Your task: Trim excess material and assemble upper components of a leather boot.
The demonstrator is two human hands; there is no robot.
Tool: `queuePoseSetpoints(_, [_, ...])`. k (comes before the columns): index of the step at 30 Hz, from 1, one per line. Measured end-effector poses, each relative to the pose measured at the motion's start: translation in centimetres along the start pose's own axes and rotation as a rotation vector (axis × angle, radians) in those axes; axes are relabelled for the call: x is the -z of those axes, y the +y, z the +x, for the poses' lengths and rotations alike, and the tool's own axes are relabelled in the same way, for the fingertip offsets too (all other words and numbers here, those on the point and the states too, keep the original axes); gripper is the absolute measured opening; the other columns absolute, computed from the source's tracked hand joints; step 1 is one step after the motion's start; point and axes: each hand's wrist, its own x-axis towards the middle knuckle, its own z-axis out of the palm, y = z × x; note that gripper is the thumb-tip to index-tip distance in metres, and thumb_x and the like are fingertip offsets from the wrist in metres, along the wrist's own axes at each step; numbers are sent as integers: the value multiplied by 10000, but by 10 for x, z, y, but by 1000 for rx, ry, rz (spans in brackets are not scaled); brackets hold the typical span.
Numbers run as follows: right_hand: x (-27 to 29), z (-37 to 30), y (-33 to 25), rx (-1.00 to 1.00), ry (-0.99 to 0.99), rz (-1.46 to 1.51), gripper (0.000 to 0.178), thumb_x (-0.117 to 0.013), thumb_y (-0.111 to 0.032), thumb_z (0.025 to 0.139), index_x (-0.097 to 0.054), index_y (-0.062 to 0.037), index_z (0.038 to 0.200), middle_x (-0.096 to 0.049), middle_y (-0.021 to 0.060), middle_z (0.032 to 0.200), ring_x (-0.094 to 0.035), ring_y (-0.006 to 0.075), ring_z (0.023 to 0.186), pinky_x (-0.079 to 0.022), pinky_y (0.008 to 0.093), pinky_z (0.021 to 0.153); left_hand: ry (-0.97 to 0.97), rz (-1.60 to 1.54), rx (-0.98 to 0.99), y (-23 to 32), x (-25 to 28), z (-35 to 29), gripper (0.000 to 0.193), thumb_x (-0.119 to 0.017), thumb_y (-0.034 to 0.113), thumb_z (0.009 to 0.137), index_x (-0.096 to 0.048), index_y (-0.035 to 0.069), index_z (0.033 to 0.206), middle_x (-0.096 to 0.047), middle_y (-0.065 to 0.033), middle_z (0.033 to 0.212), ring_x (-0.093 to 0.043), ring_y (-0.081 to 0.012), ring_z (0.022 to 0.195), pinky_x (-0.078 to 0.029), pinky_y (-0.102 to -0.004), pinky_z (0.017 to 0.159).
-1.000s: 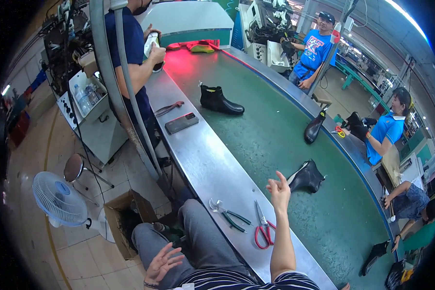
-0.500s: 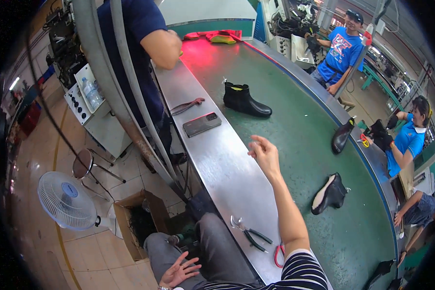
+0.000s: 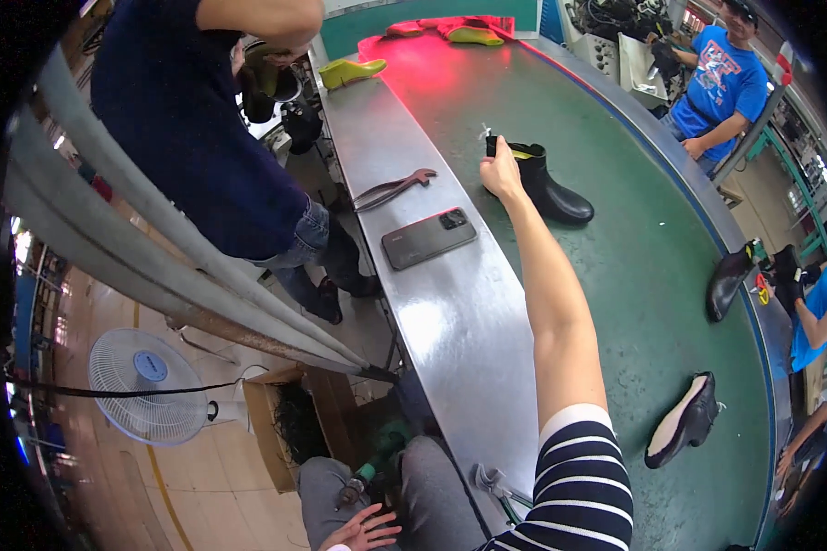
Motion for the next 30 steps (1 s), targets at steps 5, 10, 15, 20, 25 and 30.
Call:
queuePoseSetpoints(5, [-14, -10, -5, 299, 225, -449, 599, -720, -271, 806, -490, 0, 1288, -546, 221, 1153, -588, 398, 1046, -488, 447, 900, 13, 6, -16, 4, 0, 1, 795, -649, 358, 901, -212, 96, 1511, -340, -186, 1497, -419, -335, 1325, -342, -492, 1106])
queuePoseSetpoints(10, [14, -33, -18, 182, 266, -519, 357, -686, -381, 828, -669, -33, 907, -623, 182, 942, -616, 376, 928, -493, 465, 808, 6, 56, -37, 6, -7, -1, 775, -617, 355, 924, -190, 98, 1518, -339, -178, 1501, -426, -337, 1321, -344, -483, 1103])
queuePoseSetpoints(15, [84, -83, -22, 176, 386, -468, 333, -671, -353, 832, -664, -22, 870, -628, 172, 875, -611, 377, 879, -475, 454, 749, -19, 84, -59, -10, 5, -13, 725, -591, 329, 947, -206, 93, 1514, -341, -172, 1504, -423, -333, 1327, -353, -476, 1097])
queuePoseSetpoints(20, [170, -146, -61, 58, 301, -150, 381, -685, -369, 863, -652, 9, 828, -592, 35, 647, -530, 115, 629, -406, 310, 598, -96, 328, -14, -12, -18, -41, 693, -573, 305, 962, -210, 92, 1513, -345, -159, 1506, -413, -334, 1339, -349, -469, 1104])
queuePoseSetpoints(25, [204, -272, -196, 157, 35, 194, 303, -639, -294, 920, -645, -38, 758, -586, -66, 689, -472, 25, 589, -344, 223, 543, -282, 677, -60, 19, -67, -49, 699, -610, 193, 938, -226, 74, 1509, -328, -122, 1520, -395, -276, 1359, -339, -399, 1106])
queuePoseSetpoints(30, [214, -389, -285, 152, -301, 450, 220, -639, -249, 922, -644, -88, 773, -606, -59, 699, -510, 11, 602, -381, 207, 562, -360, 999, -543, 43, -146, -56, 973, -775, 107, 791, -147, 90, 1534, -329, -97, 1528, -356, -219, 1382, -297, -386, 1118])
